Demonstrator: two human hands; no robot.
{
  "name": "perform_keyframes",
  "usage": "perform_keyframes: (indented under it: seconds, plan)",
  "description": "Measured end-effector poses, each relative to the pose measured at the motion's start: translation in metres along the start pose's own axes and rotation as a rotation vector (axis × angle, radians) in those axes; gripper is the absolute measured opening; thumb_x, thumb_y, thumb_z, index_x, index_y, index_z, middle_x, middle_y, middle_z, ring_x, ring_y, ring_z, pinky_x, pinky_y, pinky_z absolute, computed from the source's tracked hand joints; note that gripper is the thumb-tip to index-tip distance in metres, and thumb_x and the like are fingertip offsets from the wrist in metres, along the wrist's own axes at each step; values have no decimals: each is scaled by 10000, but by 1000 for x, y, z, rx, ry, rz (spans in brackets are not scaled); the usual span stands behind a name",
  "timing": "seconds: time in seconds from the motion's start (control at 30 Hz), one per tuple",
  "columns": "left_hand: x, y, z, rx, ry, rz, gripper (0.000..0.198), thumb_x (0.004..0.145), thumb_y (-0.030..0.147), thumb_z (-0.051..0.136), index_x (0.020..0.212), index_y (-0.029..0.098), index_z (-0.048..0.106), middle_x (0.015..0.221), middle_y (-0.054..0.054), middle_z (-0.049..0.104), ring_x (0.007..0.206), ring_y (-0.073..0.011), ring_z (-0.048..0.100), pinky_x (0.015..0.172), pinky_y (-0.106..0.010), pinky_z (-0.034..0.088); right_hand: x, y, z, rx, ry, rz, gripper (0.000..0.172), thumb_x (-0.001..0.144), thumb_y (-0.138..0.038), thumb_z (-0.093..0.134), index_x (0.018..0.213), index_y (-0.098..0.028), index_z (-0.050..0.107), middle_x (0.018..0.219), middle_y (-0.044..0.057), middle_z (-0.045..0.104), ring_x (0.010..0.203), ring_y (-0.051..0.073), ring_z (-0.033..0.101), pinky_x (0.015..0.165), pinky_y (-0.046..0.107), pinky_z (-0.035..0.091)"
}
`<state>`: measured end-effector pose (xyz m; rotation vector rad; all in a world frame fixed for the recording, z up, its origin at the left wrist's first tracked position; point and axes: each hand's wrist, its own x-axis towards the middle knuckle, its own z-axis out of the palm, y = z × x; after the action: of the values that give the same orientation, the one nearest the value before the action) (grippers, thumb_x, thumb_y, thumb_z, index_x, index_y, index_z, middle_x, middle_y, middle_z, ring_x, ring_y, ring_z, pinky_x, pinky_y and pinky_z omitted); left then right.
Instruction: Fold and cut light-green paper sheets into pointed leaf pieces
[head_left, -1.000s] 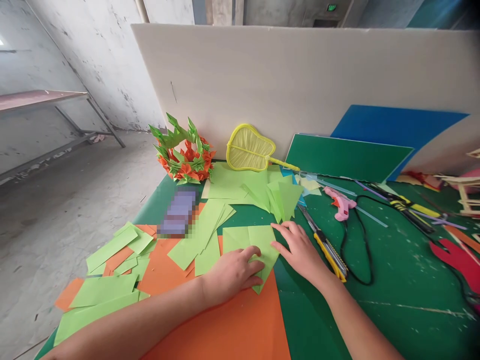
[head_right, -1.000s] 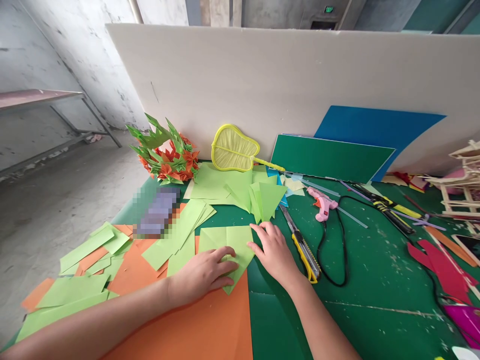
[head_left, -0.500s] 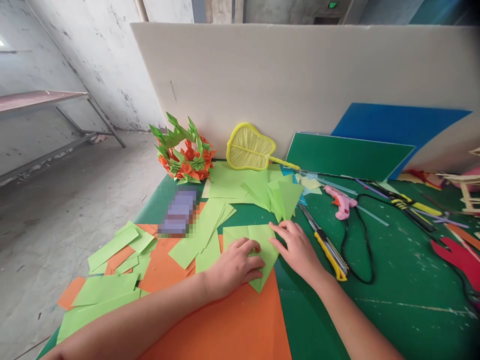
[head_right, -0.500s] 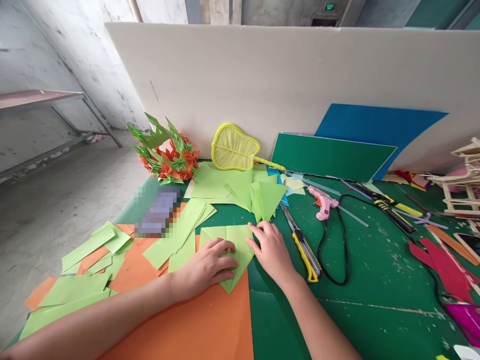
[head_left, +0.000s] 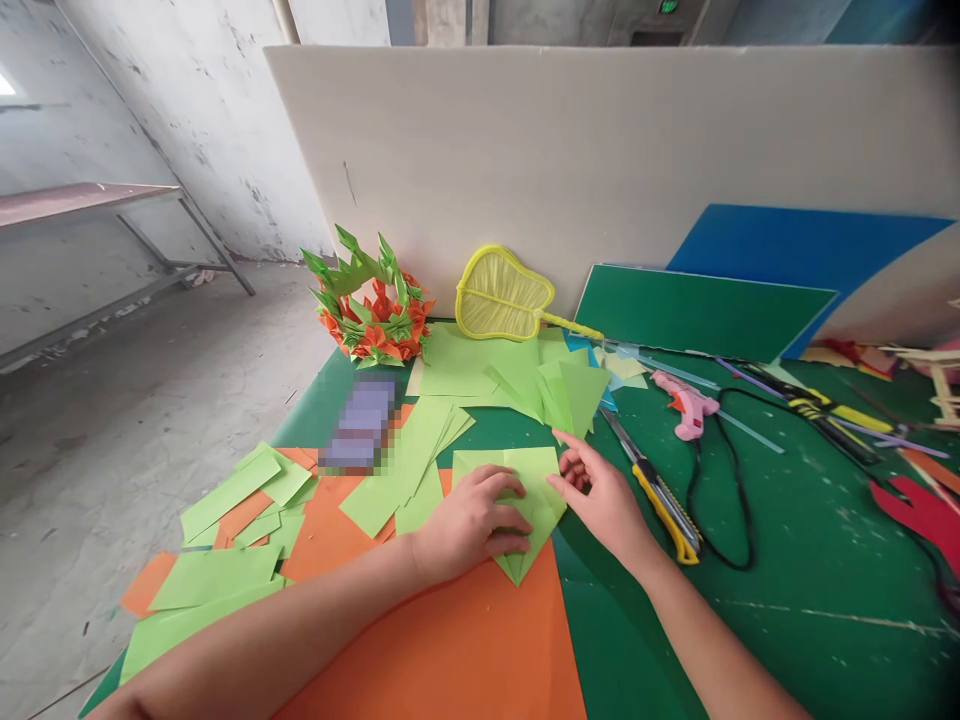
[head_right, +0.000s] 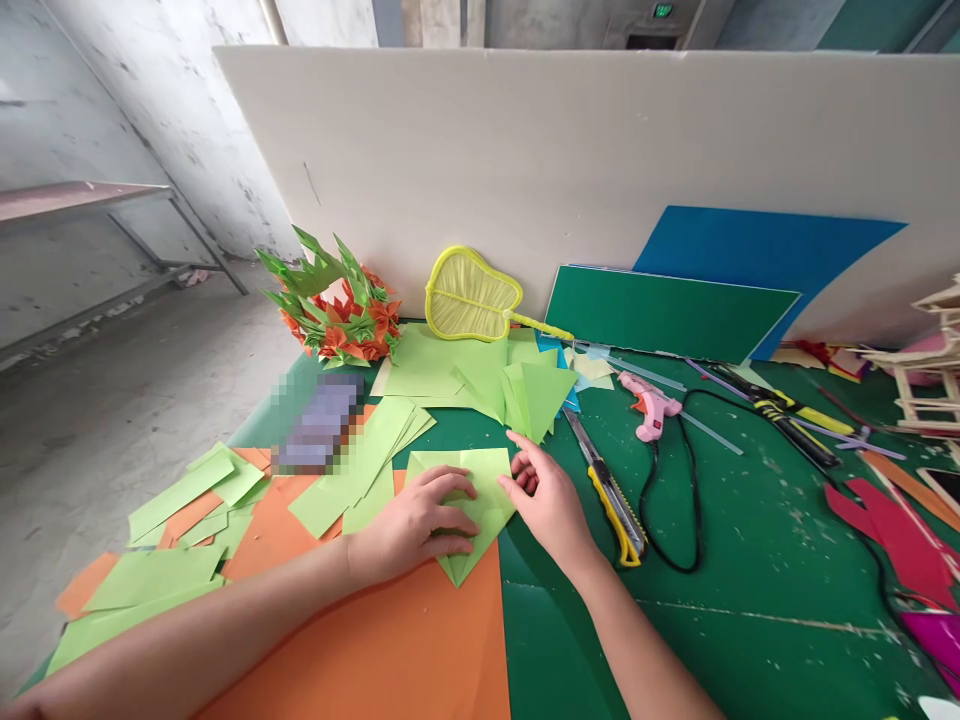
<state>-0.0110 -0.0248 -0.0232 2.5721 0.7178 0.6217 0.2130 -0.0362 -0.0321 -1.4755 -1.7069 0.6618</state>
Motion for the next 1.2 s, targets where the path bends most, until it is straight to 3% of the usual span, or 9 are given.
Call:
perform_keyframes:
  seconds: [0.17, 0.3, 0.47, 0.63, 0.87, 1.2]
  plan:
    - [0, 3, -1, 61, -8, -5, 150, 871, 352, 656, 935, 220, 685, 1147, -90, 575, 1164, -269, 512, 979, -417, 480, -2, -7, 1, -13, 12, -18, 341, 876, -290, 580, 1204, -197, 585, 797, 27, 618, 661, 165, 579, 624, 295, 525]
    - [-3, 6, 0, 201, 65, -105, 473, 795, 501, 701, 1108, 176, 558, 1178, -145, 552, 1177, -332, 510, 995, -527, 449, -4, -8, 4, -119, -43, -193, 143, 918, -217, 521, 979, -219, 650, 884, 55, 644, 763, 189, 601, 684, 316, 519]
    - [-4, 7, 2, 254, 100, -184, 701, 738, 589, 712, 1231, 163, 452, 1219, -174, 540, 1188, -367, 514, 987, -537, 444, -5, -11, 5, -231, -95, -405, 165, 931, -148, 508, 954, -212, 659, 885, 60, 636, 874, 213, 590, 752, 344, 512]
    - [-1, 9, -2, 247, 46, -213, 793, 753, 565, 712, 1352, 171, 372, 1260, -171, 530, 1158, -342, 519, 980, -513, 443, -5, -18, 3, -281, -170, -458, 182, 946, -183, 516, 926, -220, 693, 901, 66, 636, 884, 208, 587, 757, 351, 531]
    - [1, 9, -4, 334, -42, -229, 735, 749, 611, 689, 1288, 144, 512, 1330, -164, 495, 1173, -339, 486, 991, -472, 438, -4, -13, 1, -309, -228, -543, 237, 956, -228, 508, 1091, -250, 701, 1118, 95, 658, 1056, 258, 589, 860, 439, 550]
    - [2, 8, -4, 366, -74, -194, 735, 778, 646, 636, 1282, 124, 522, 1357, -149, 520, 1178, -332, 479, 1016, -457, 410, -2, -13, -2, -287, -308, -581, 244, 967, -228, 502, 1128, -235, 684, 1148, 87, 644, 1090, 242, 556, 904, 416, 528]
